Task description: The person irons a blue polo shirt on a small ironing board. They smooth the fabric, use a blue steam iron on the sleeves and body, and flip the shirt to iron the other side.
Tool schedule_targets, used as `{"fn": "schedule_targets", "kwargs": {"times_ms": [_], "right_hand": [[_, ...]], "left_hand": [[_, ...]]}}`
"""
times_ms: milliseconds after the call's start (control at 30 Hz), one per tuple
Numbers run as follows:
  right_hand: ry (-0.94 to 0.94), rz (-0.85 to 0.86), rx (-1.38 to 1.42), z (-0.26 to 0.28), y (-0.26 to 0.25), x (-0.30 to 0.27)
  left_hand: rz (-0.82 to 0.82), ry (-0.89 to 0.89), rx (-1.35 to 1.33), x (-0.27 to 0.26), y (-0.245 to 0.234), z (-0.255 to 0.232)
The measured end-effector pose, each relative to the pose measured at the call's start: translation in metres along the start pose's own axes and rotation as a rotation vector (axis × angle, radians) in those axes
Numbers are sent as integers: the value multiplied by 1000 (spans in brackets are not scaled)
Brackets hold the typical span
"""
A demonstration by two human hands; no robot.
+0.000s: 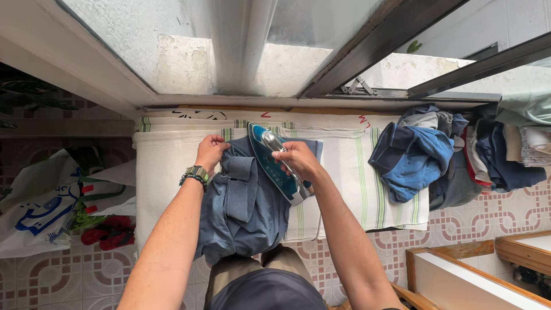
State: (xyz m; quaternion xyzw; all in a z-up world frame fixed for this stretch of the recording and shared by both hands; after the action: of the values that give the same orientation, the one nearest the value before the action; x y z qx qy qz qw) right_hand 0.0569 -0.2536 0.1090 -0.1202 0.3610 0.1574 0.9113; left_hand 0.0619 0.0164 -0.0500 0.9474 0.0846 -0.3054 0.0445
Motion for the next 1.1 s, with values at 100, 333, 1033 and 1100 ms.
{"fn": "schedule_targets", "kwargs": {"times_ms": [100, 333, 1033, 1100], "right_hand": [[-48, -36, 97, 1, -2, -3], [-84, -206, 424, -37, -39, -85], [145, -287, 441, -146, -8, -141], [80, -327, 532, -144, -8, -129]], "left_hand": [[10, -4, -33, -1, 2, 4], [34, 0, -54, 3, 1, 3], [72, -96, -121, 3, 3, 1], [65, -92, -109, 4, 2, 2]]}}
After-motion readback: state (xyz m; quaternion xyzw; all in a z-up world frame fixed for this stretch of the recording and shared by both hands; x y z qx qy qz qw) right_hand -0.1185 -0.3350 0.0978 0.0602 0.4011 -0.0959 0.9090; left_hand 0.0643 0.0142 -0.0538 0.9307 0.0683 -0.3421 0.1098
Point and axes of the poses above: each hand's wrist, its own x-axis towards the middle knuckle, its own y-axis out of the palm, z = x × y, the point moved 8 cm from there along x, towards the middle knuckle, and after that the axes turned 2 degrees about -x, right-handed, at the moved point
